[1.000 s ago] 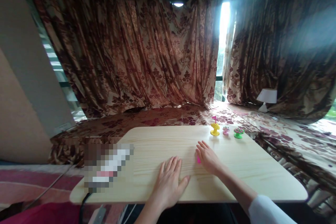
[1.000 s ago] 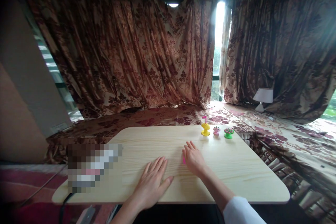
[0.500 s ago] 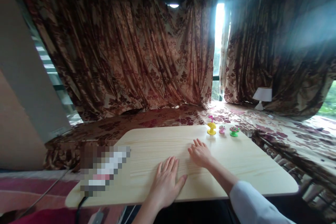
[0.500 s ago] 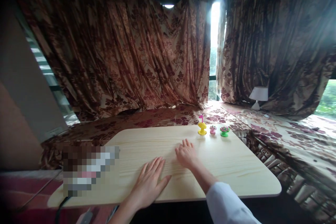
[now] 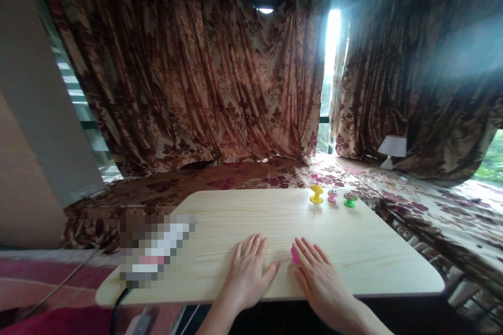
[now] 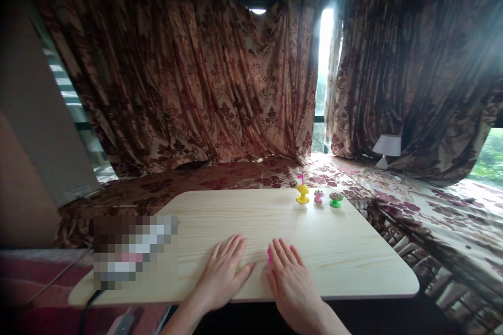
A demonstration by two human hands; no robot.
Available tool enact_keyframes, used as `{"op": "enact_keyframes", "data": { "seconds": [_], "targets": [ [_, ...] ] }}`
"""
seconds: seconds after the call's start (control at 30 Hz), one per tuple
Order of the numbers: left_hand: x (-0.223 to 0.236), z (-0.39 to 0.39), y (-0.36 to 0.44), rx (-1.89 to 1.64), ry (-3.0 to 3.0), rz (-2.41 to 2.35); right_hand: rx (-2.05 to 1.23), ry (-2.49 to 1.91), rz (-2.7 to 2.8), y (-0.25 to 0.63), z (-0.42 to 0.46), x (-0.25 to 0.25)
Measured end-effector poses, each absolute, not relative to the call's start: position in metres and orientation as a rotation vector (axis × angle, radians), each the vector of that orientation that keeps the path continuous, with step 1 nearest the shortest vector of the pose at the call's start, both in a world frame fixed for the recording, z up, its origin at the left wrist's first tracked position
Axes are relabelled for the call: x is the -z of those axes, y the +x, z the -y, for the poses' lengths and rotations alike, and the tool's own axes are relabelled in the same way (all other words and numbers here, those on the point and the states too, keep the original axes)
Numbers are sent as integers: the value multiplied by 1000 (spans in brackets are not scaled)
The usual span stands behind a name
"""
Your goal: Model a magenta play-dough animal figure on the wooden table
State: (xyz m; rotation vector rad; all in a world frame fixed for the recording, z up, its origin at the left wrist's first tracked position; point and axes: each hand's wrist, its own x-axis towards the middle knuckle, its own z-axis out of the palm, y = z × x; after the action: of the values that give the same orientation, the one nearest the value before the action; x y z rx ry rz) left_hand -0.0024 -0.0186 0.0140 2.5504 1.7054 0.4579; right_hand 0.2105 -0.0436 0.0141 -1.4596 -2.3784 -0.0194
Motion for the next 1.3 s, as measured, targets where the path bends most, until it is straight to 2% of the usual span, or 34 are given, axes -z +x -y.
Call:
{"op": "enact_keyframes", "data": {
  "seconds": [0.3, 0.63, 0.97, 1.3],
  "targets": [
    [-10, 11, -3, -413, 2606, -1711, 31, -1689, 2139, 177, -76, -39],
    [-7, 12, -2, -447, 2592, -1730, -100, -1479, 2323, 208, 38, -24],
    [-12, 13, 0, -408, 2601, -1754, -157, -1481, 2237, 198, -32, -39],
    [-11, 15, -1, -452, 2573, -1732, -241, -1246, 2348, 230, 55, -31]
  ]
}}
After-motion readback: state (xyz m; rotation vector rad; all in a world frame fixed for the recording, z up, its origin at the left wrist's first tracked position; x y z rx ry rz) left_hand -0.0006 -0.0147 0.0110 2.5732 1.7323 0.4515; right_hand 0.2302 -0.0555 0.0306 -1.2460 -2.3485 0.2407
